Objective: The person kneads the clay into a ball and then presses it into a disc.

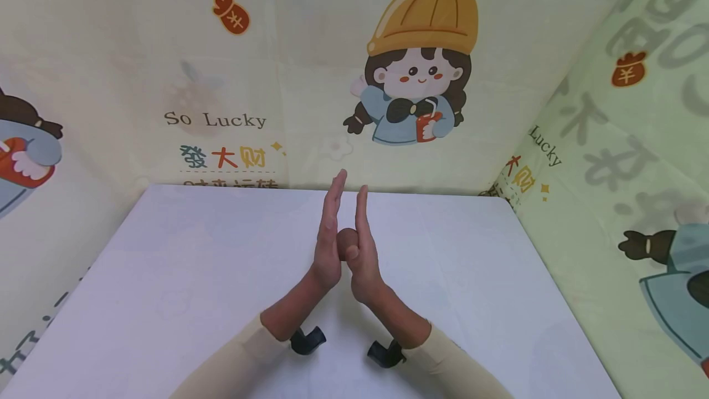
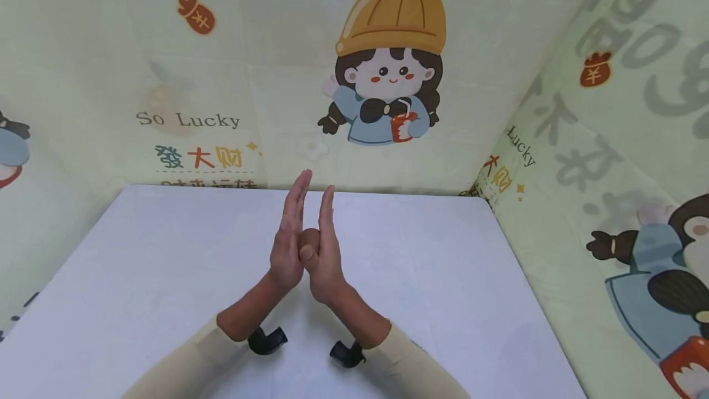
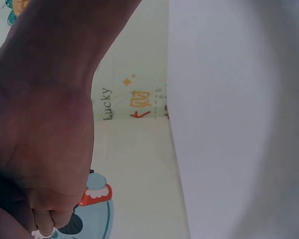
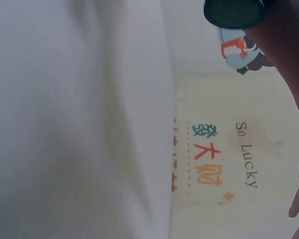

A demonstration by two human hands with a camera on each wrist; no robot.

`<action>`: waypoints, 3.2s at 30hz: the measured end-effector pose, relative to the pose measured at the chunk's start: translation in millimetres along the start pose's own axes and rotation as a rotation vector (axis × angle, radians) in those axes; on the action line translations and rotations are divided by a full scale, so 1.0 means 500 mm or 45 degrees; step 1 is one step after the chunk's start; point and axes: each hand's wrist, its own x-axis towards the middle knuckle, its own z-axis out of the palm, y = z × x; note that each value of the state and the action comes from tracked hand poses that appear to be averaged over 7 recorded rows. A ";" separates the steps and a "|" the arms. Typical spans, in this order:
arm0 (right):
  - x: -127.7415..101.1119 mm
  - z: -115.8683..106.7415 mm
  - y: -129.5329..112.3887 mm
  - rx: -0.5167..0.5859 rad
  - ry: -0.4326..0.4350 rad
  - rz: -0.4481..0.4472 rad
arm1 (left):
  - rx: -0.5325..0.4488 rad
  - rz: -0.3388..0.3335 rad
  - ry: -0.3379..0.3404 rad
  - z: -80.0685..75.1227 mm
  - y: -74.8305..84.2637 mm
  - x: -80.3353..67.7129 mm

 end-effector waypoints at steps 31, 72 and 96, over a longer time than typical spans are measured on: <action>-0.013 0.031 -0.016 -0.321 0.056 -0.112 | -0.057 -0.174 -0.094 -0.048 -0.087 0.011; 0.004 -0.019 0.015 0.003 0.094 -0.083 | -0.131 -0.001 -0.094 0.017 -0.011 -0.019; -0.036 0.017 0.000 -0.113 0.069 -0.110 | -0.022 0.124 0.193 -0.029 -0.061 0.042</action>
